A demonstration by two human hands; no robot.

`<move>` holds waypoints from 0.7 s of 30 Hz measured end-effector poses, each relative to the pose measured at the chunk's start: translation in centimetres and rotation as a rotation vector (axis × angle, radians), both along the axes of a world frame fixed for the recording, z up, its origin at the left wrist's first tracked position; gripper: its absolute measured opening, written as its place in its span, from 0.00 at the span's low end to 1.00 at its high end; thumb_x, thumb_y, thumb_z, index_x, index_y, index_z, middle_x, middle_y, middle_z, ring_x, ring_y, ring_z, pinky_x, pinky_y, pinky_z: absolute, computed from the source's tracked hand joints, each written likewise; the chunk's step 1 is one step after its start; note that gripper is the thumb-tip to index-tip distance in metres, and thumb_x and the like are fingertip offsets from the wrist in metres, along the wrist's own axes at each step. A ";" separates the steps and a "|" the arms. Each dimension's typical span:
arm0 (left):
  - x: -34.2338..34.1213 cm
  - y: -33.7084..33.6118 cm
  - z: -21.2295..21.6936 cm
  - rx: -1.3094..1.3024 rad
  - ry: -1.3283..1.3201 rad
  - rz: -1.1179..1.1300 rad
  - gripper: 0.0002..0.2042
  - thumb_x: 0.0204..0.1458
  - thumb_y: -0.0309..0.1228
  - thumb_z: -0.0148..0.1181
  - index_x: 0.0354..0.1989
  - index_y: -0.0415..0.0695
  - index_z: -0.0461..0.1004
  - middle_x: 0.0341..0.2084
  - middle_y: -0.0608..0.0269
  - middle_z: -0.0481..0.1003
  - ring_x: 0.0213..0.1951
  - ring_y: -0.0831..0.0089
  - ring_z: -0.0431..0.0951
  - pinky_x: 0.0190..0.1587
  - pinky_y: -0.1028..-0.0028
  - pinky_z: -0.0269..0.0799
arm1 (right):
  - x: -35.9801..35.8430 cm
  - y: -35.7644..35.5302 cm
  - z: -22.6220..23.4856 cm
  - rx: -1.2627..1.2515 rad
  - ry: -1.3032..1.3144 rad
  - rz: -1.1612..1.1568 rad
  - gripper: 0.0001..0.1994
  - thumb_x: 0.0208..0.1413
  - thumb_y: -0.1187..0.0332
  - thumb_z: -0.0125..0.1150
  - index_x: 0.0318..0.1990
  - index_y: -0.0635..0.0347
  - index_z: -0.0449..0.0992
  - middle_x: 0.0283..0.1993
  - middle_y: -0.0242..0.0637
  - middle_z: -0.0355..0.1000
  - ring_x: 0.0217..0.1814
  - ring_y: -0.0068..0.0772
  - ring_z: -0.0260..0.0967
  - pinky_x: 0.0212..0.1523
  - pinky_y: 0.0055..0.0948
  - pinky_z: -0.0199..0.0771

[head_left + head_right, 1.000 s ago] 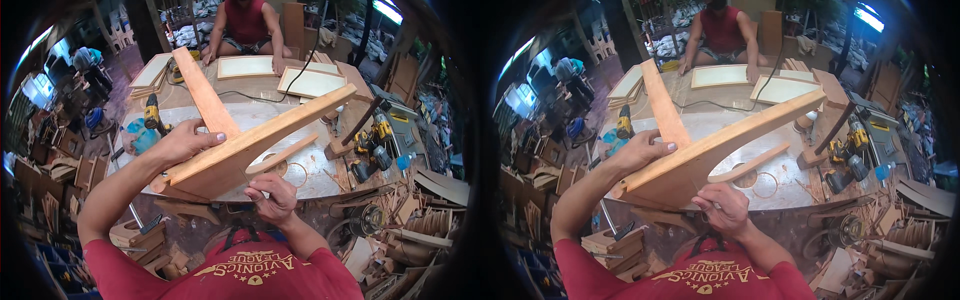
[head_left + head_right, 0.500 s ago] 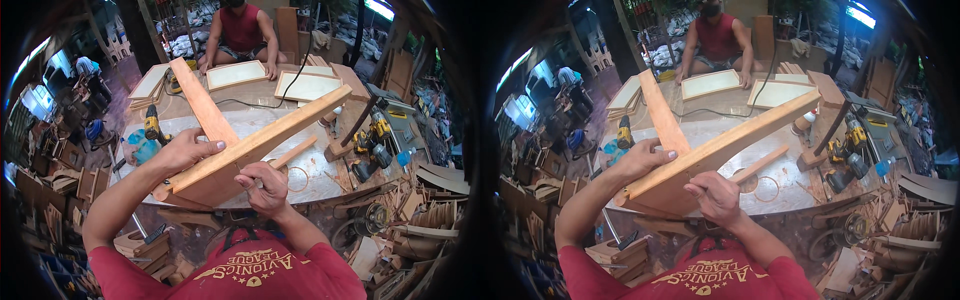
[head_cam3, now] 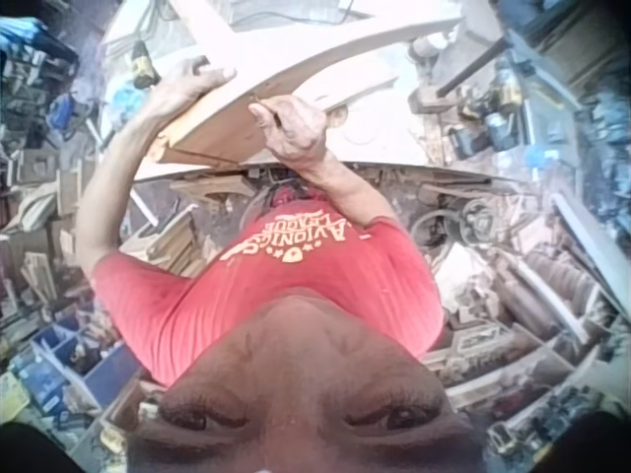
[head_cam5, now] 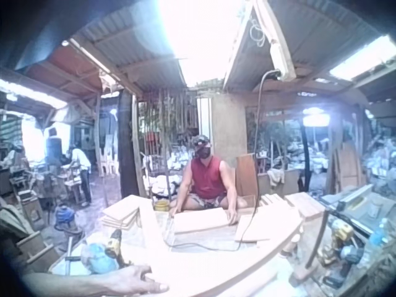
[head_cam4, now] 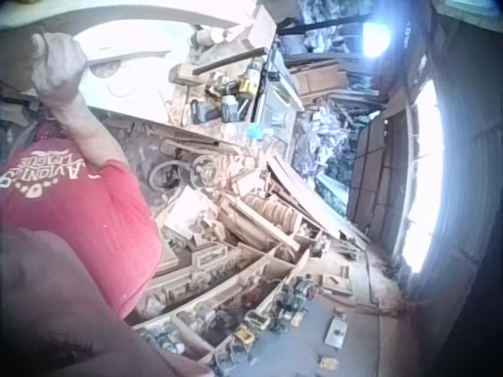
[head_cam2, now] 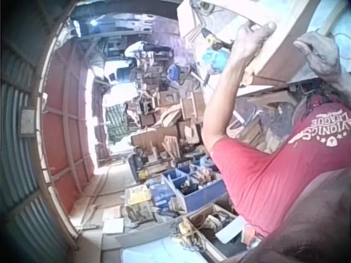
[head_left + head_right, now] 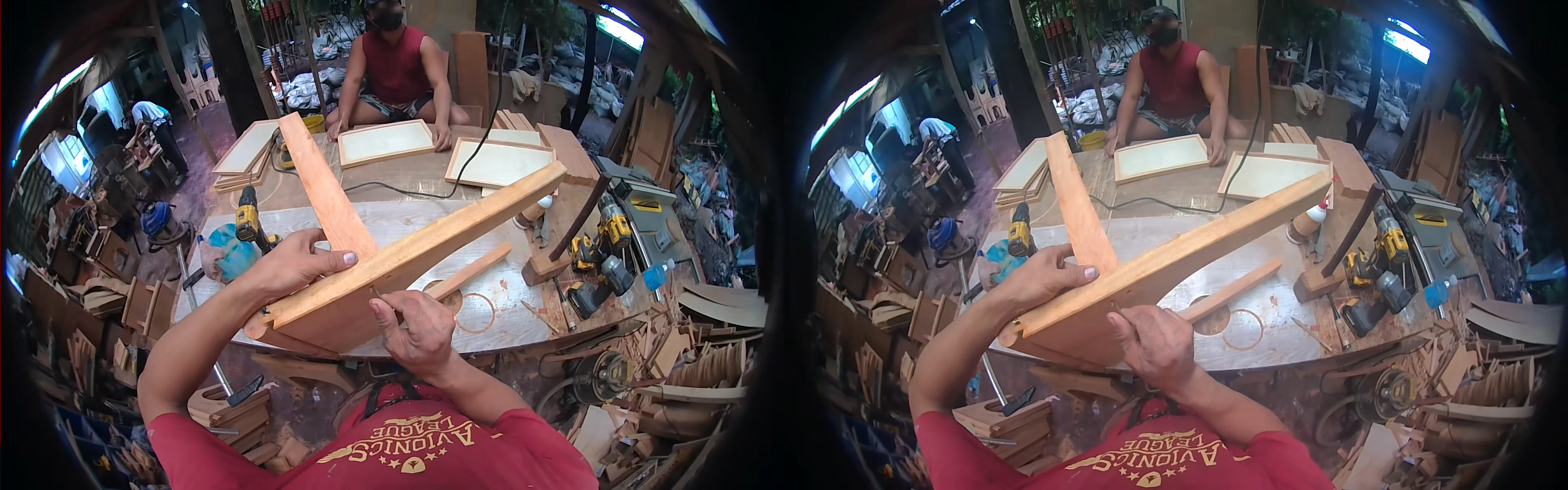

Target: The person assembles a small wooden chair by drilling pilot holes into a side panel, securing a leg and cross-brace using a drill, and then fitting another side panel onto the partially assembled frame.

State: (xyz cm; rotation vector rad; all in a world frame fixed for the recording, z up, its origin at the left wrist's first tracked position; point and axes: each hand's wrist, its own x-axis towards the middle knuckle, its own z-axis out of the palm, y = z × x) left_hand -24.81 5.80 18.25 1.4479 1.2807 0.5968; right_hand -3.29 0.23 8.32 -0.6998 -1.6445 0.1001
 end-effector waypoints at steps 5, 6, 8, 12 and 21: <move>0.0 -0.3 0.0 -0.021 -0.017 -0.003 0.40 0.54 0.50 0.75 0.62 0.27 0.67 0.41 0.50 0.82 0.39 0.72 0.81 0.43 0.73 0.75 | -0.3 -0.6 0.2 -0.138 -0.020 0.006 0.07 0.60 0.73 0.69 0.31 0.62 0.76 0.24 0.40 0.74 0.22 0.44 0.73 0.23 0.40 0.71; 0.0 -0.3 -0.1 -0.011 0.007 -0.001 0.40 0.54 0.50 0.74 0.62 0.27 0.67 0.41 0.50 0.82 0.40 0.72 0.81 0.43 0.73 0.76 | -0.3 -0.7 0.2 -0.176 -0.001 0.010 0.08 0.62 0.73 0.68 0.30 0.62 0.76 0.23 0.41 0.73 0.21 0.46 0.72 0.22 0.41 0.70; -0.1 -0.3 -0.4 0.006 0.042 0.001 0.40 0.54 0.50 0.74 0.62 0.27 0.68 0.41 0.49 0.82 0.41 0.72 0.81 0.44 0.73 0.76 | -0.3 -0.8 0.4 -0.295 0.042 0.044 0.11 0.65 0.69 0.64 0.30 0.64 0.76 0.20 0.42 0.72 0.19 0.46 0.71 0.21 0.40 0.69; -0.2 0.3 -1.0 0.048 -0.024 -0.006 0.40 0.53 0.51 0.75 0.60 0.26 0.70 0.43 0.49 0.81 0.42 0.70 0.80 0.45 0.73 0.76 | 0.1 -1.2 0.7 -0.666 0.171 0.223 0.19 0.72 0.60 0.55 0.34 0.68 0.78 0.20 0.42 0.74 0.19 0.38 0.73 0.22 0.35 0.72; -0.6 0.8 -1.2 0.045 -0.010 -0.001 0.39 0.52 0.51 0.75 0.57 0.24 0.72 0.44 0.47 0.80 0.43 0.68 0.81 0.46 0.72 0.76 | -0.1 -2.1 0.6 -0.437 0.118 0.106 0.11 0.67 0.67 0.63 0.36 0.68 0.79 0.24 0.39 0.77 0.22 0.27 0.74 0.24 0.29 0.73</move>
